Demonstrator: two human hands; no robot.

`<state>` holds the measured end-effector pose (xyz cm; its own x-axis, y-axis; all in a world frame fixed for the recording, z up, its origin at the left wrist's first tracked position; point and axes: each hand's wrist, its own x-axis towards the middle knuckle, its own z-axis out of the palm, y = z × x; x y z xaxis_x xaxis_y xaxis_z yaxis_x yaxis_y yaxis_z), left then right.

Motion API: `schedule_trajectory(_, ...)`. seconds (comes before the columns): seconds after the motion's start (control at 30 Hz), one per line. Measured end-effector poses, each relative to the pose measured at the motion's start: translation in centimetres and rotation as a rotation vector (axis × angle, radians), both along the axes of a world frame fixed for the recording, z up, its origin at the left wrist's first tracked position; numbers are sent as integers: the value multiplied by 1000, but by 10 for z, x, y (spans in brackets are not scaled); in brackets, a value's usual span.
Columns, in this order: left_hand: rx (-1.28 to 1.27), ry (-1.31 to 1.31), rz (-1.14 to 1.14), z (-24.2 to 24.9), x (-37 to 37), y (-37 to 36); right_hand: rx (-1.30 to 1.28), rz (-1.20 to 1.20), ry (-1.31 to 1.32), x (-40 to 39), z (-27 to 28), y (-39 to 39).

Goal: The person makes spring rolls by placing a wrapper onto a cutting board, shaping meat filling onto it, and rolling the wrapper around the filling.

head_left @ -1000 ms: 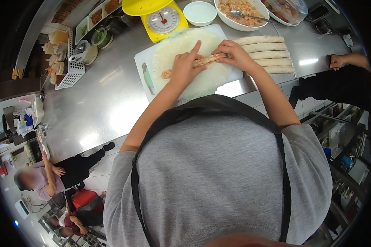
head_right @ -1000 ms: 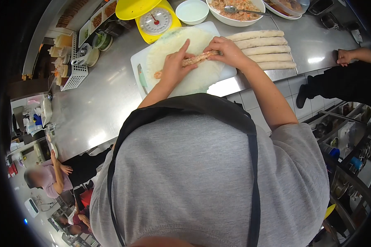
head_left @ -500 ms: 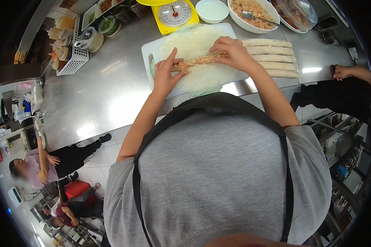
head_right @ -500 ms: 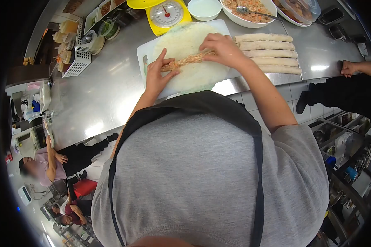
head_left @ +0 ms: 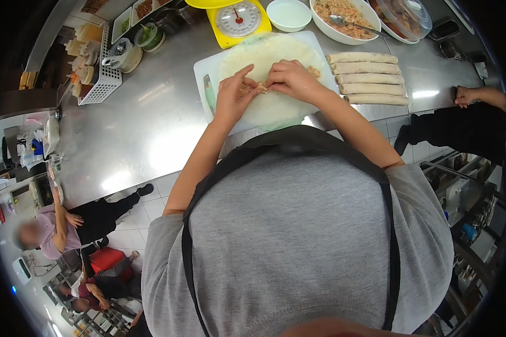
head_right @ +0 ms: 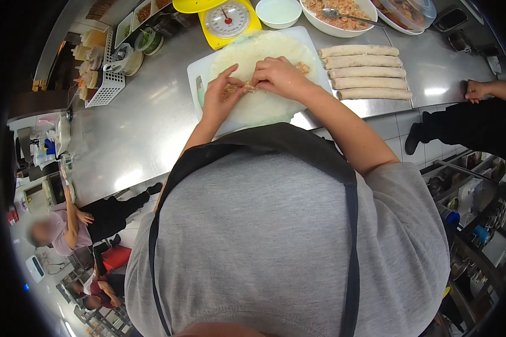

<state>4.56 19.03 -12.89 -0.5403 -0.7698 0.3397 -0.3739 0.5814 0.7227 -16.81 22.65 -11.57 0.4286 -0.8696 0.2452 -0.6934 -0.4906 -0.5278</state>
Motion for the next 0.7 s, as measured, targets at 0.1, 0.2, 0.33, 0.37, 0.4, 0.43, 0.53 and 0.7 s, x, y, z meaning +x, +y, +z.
schedule_trajectory(0.1,169,-53,-57,-1,-6,0,-1,-3,72,3,-1,-3)
schedule_trajectory(0.2,-34,-56,-12,7,-10,6,34,-62,-66,4,11,2)
schedule_trajectory(0.33,10,36,44,-2,-15,7,-55,-81,28,8,-3,-1)
schedule_trajectory(0.37,89,38,20,-4,-17,5,-11,-75,47,9,-5,-4)
schedule_trajectory(0.4,87,40,20,-6,-16,3,35,-68,68,8,-8,-6)
schedule_trajectory(0.43,126,3,30,-6,-15,2,35,-67,68,7,-7,-5)
schedule_trajectory(0.53,117,-35,7,-5,-6,-2,27,-82,54,2,-4,0)
schedule_trajectory(0.7,179,0,-8,-4,14,-2,4,-120,58,-10,-7,4)
